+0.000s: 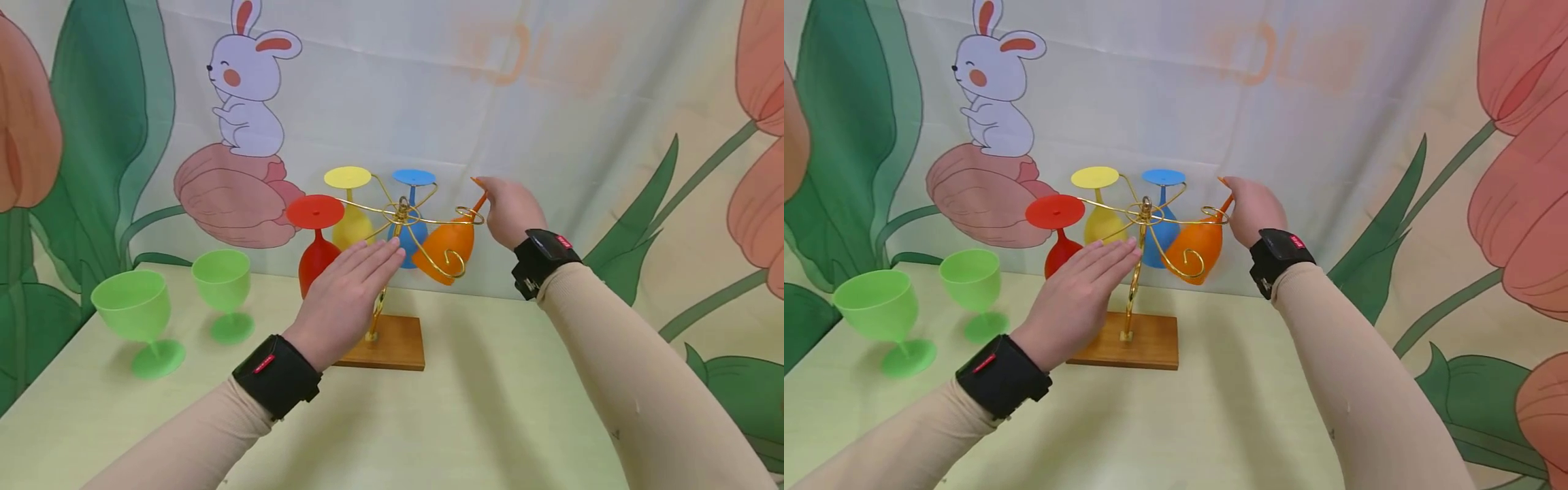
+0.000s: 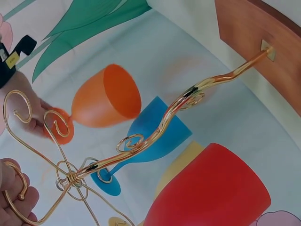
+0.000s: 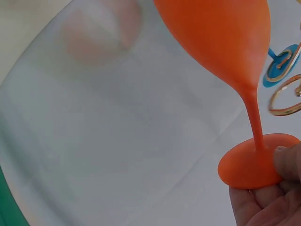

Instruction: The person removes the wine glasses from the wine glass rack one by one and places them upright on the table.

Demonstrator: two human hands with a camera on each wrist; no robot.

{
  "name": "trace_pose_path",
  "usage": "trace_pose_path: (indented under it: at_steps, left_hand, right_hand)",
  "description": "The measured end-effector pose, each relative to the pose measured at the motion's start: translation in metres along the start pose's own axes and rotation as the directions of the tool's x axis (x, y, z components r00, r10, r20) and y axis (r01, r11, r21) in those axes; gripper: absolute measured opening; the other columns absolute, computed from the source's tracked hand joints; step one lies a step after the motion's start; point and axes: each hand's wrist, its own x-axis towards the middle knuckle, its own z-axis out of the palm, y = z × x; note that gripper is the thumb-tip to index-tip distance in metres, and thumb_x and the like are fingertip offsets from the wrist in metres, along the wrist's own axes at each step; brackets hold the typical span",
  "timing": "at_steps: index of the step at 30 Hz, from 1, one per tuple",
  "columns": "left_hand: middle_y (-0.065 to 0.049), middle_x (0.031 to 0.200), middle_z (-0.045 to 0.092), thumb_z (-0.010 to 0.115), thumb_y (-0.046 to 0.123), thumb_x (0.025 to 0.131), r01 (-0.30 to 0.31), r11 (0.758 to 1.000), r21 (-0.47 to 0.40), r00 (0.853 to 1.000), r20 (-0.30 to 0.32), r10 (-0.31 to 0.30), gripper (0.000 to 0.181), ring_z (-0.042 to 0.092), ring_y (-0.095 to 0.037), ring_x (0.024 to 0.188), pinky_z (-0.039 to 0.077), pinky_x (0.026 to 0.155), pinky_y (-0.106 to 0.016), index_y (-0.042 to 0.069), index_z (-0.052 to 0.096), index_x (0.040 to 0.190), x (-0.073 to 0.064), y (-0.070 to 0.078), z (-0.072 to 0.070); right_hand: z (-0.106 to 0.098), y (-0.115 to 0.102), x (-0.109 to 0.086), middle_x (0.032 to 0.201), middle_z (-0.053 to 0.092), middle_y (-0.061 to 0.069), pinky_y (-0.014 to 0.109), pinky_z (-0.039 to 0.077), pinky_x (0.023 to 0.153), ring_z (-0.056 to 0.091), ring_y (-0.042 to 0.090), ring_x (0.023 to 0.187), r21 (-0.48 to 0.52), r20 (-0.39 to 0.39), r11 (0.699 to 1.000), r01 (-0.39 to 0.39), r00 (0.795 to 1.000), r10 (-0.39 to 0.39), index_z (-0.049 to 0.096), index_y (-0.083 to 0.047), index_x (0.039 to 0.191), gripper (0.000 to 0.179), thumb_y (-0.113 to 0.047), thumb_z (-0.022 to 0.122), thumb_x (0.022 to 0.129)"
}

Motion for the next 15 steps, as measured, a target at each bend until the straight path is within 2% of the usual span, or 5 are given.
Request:
trace_pose_path:
  at_steps: [4, 10, 15]
  left_hand:
    - [-0.012, 0.140, 0.053, 0.061, -0.001, 0.087, -0.002, 1.000, 0.005, 1.000, -0.005, 0.002, 0.051, 0.040, -0.023, 0.131, 0.034, 0.113, -0.041, 0.001, 0.051, 0.137, -0.001, 0.001, 0.001]
    - [-0.012, 0.140, 0.053, 0.061, -0.001, 0.087, 0.004, 1.000, 0.001, 1.000, -0.015, -0.004, 0.051, 0.040, -0.023, 0.132, 0.034, 0.113, -0.041, 0.002, 0.050, 0.137, 0.000, 0.002, 0.003]
    - [-0.011, 0.140, 0.053, 0.062, -0.002, 0.086, 0.022, 1.000, -0.006, 1.000, -0.015, -0.022, 0.052, 0.039, -0.022, 0.132, 0.033, 0.113, -0.041, 0.002, 0.051, 0.137, 0.002, 0.003, 0.005]
  right_hand:
    - [0.013, 0.019, -0.016, 0.131, 0.059, 0.018, 0.051, 0.047, 0.099, 0.053, 0.035, 0.112, -0.012, 0.005, 1.000, -0.003, 1.000, 0.003, 0.052, -0.006, 0.137, 0.043, 0.003, 0.045, 0.096]
    - [0.046, 0.048, -0.050, 0.127, 0.062, 0.017, 0.051, 0.051, 0.094, 0.056, 0.034, 0.107, -0.009, 0.029, 0.999, -0.039, 0.999, 0.040, 0.054, -0.007, 0.135, 0.042, 0.002, 0.050, 0.095]
    - [0.070, 0.066, -0.075, 0.125, 0.064, 0.019, 0.051, 0.053, 0.091, 0.059, 0.034, 0.106, 0.000, 0.083, 0.998, -0.067, 0.994, 0.067, 0.053, -0.006, 0.135, 0.040, 0.000, 0.050, 0.096]
